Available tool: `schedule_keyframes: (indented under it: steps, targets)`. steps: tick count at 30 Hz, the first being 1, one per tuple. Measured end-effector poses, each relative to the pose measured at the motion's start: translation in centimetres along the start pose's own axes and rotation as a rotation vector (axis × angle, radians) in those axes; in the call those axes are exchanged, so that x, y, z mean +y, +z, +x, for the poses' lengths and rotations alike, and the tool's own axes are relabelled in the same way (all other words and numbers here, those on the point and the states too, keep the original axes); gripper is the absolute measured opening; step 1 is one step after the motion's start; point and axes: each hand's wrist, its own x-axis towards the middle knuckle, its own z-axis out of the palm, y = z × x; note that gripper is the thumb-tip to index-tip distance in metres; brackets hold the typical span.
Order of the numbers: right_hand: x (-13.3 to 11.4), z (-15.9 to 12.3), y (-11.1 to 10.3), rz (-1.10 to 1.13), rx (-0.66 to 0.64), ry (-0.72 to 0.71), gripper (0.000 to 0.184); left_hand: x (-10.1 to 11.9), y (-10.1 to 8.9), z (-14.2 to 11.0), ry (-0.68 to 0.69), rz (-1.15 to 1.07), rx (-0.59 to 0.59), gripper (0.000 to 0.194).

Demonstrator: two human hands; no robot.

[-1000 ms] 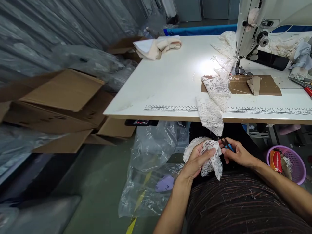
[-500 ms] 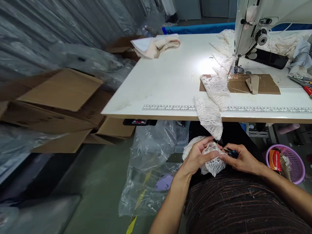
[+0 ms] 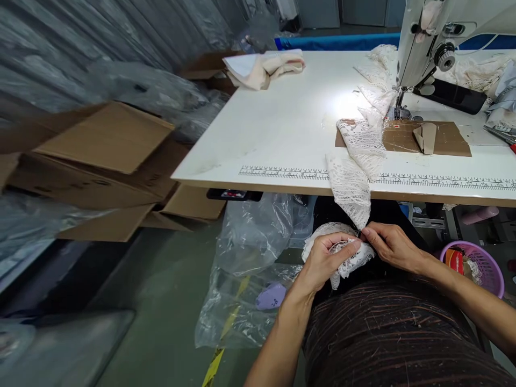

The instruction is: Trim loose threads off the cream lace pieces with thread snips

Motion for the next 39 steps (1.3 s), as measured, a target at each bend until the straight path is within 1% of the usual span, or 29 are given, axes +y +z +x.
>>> schedule_keyframes:
  steps: [3,5,11,13,16,19,20,22,24,25,27,29,31,32,34,35,37,38,39]
  targets:
    - [0.0,-0.1,0.1,0.013,0.034,0.054,0.052,0.1,-0.1,0.0,0.011,-0.017,-0.004,0.03]
    - [-0.1,-0.4,0.1,0.022,0.025,0.072,0.053,0.2,-0.1,0.0,0.007,-0.04,-0.011,0.031]
    - [-0.9,-0.3,0.2,0.007,-0.052,-0.005,0.048,0.6,-0.2,0.0,-0.03,-0.06,-0.045,0.029]
    - [-1.0,0.0,0.4,-0.01,-0.047,-0.017,0.047,0.7,-0.2,0.0,-0.056,-0.057,-0.058,0.03]
    - [-0.6,-0.1,0.9,-0.012,-0.014,0.004,0.048,0.8,-0.2,0.1,-0.067,-0.046,-0.069,0.031]
    - [0.3,-0.9,1.5,0.049,0.07,0.045,0.046,0.7,-0.2,0.2,-0.039,-0.048,-0.072,0.03]
    - [0.7,-1.1,1.6,0.084,0.128,0.053,0.043,0.7,-0.2,0.2,-0.032,-0.048,-0.074,0.03]
    - [1.3,-1.2,1.6,0.156,0.291,0.065,0.037,0.6,-0.2,0.2,-0.027,-0.046,-0.08,0.03]
    - [1.8,-0.7,1.4,0.214,0.455,0.07,0.037,0.5,-0.2,0.3,-0.023,-0.039,-0.084,0.031]
    - [2.0,-0.2,1.3,0.235,0.509,0.071,0.038,0.4,-0.2,0.3,-0.019,-0.036,-0.084,0.032]
    - [2.1,1.0,1.2,0.267,0.542,0.061,0.037,0.4,-0.2,0.2,-0.012,-0.027,-0.083,0.034]
    - [1.9,2.1,1.2,0.289,0.515,0.05,0.036,0.4,-0.4,0.1,-0.003,-0.012,-0.081,0.036]
    - [1.4,2.5,1.3,0.283,0.487,0.05,0.035,0.6,-0.9,-0.2,0.007,0.003,-0.059,0.037]
    - [1.1,2.3,1.4,0.262,0.489,0.033,0.033,0.8,-1.3,-0.4,0.012,0.004,-0.03,0.038]
    - [0.1,1.2,1.5,0.179,0.503,-0.069,0.026,1.3,-2.4,-0.8,0.059,0.006,0.082,0.039]
    - [-0.4,0.4,1.5,0.128,0.501,-0.154,0.021,1.6,-3.0,-0.9,0.119,0.019,0.157,0.04]
    - [-1.5,-1.5,1.4,0.049,0.437,-0.325,0.011,2.2,-3.9,-0.9,0.319,0.081,0.293,0.035]
    - [-1.9,-2.3,1.4,0.03,0.379,-0.383,0.007,2.3,-4.1,-0.8,0.434,0.126,0.33,0.03]
    - [-2.2,-3.0,1.4,0.024,0.316,-0.416,0.007,2.4,-4.2,-0.6,0.528,0.169,0.339,0.026]
